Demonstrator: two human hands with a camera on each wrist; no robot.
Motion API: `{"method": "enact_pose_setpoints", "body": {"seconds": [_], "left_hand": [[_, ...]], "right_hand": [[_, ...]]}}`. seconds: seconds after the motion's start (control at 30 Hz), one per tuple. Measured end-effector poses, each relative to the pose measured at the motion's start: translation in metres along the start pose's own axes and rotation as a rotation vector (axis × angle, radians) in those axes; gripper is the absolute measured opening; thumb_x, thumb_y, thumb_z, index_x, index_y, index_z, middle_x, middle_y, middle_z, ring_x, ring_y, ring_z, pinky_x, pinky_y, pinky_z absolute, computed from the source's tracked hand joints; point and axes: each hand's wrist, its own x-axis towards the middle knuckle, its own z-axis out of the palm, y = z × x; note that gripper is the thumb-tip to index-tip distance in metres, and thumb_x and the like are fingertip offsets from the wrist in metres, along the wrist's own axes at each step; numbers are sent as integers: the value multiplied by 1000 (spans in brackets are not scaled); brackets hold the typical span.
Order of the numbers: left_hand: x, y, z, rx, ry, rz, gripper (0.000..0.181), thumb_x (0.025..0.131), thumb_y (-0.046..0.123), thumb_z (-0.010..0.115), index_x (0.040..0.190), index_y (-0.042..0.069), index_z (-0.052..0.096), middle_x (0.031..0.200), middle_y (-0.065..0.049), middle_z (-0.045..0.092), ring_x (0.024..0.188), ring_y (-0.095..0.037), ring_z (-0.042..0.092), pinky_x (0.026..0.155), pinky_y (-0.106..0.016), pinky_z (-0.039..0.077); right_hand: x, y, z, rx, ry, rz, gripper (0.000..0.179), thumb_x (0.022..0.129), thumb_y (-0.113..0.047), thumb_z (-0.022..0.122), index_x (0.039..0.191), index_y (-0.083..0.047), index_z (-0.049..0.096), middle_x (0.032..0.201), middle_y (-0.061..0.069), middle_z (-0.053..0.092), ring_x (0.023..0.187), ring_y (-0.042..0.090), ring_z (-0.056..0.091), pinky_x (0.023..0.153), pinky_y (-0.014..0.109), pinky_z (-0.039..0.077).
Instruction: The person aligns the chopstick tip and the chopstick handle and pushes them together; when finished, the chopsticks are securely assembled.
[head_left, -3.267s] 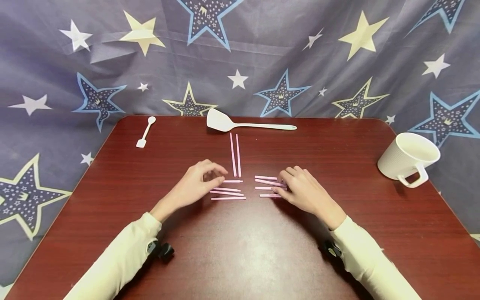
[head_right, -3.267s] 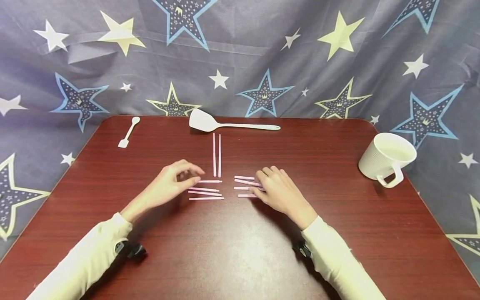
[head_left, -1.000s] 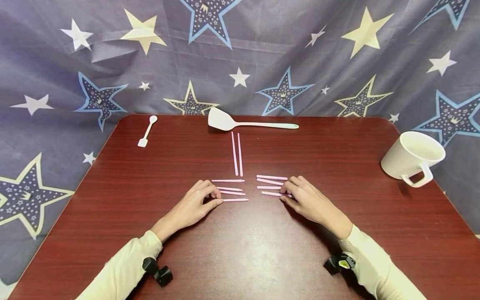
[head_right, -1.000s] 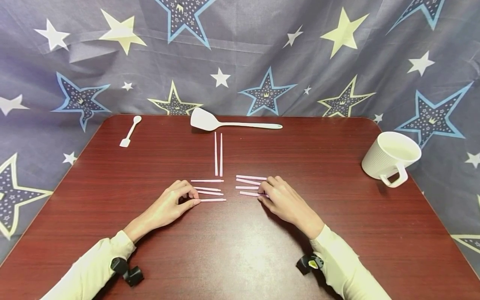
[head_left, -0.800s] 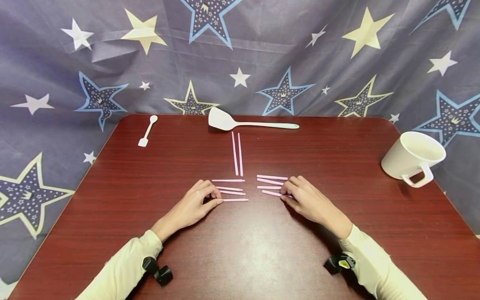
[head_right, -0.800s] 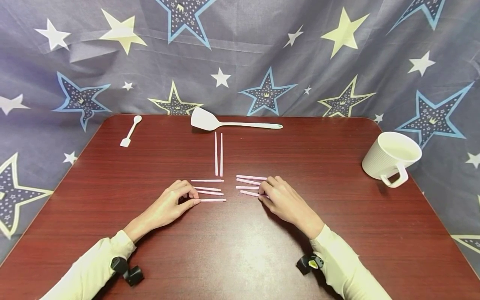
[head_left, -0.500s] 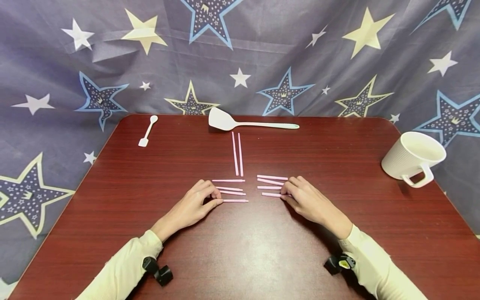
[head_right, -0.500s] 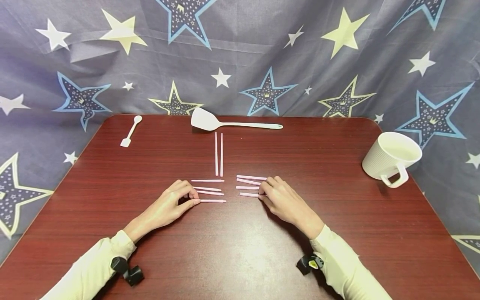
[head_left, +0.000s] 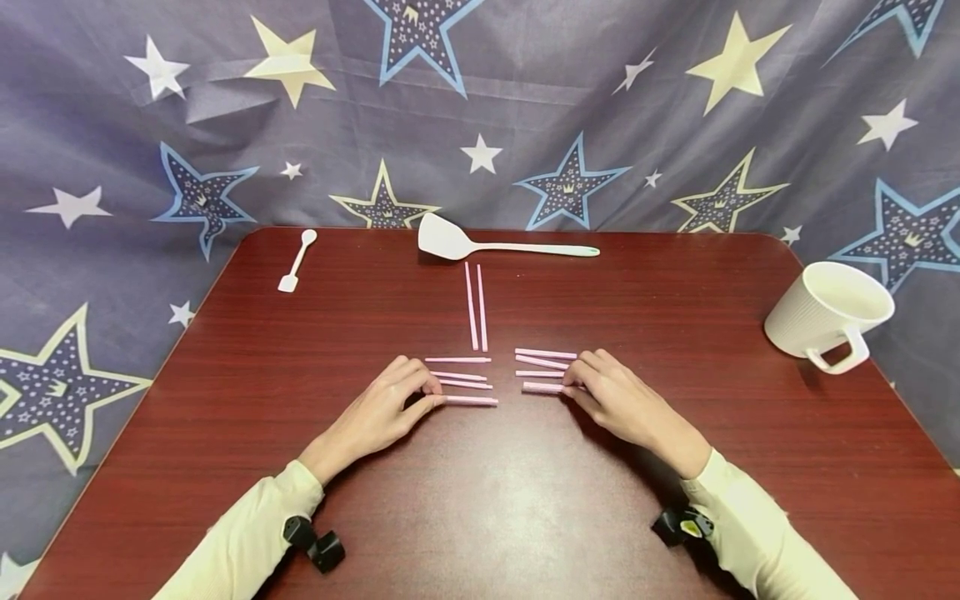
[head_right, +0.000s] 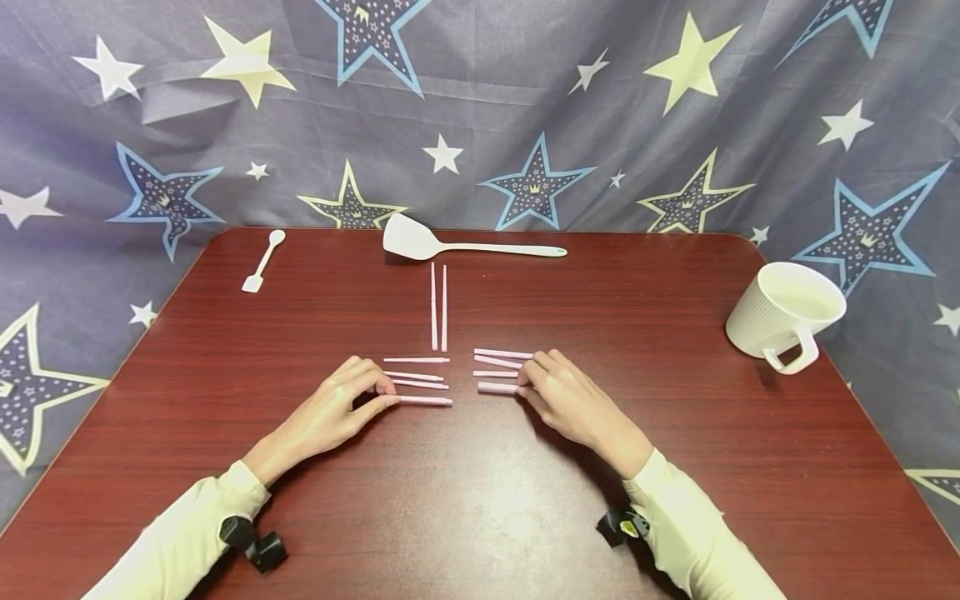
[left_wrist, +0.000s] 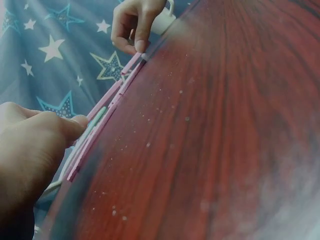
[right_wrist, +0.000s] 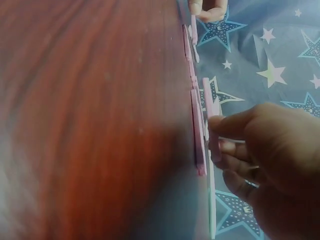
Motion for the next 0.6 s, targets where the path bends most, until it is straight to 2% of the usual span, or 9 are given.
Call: {"method": "enact_pose_setpoints", "body": {"seconds": [0.3, 0.43, 0.6], "left_hand": [[6, 7, -12, 8, 22, 35, 12, 91, 11, 79, 95, 14, 69, 94, 7, 61, 90, -12, 52, 78, -30, 46], [10, 10, -20, 12, 38, 50, 12, 91, 9, 79, 97, 13, 69, 95, 6, 62, 91, -14, 52, 78, -30, 45], [15, 14, -30, 12, 71, 86, 14, 89, 7, 80, 97, 12, 69, 96, 5, 62, 92, -16, 53, 81, -29, 43]], "right_hand": [[4, -4, -11, -15, 62, -48, 19, 84, 4, 80, 92, -5, 65, 88, 2, 59, 81, 20, 54, 72, 36, 47], [6, -11, -15, -10, 62, -52, 18, 85, 2, 79, 94, -5, 65, 89, 2, 59, 83, 20, 54, 73, 36, 48], [10, -20, -20, -13, 71, -98, 18, 86, 0, 79, 95, -5, 65, 91, 1, 59, 84, 20, 54, 75, 35, 47]]}}
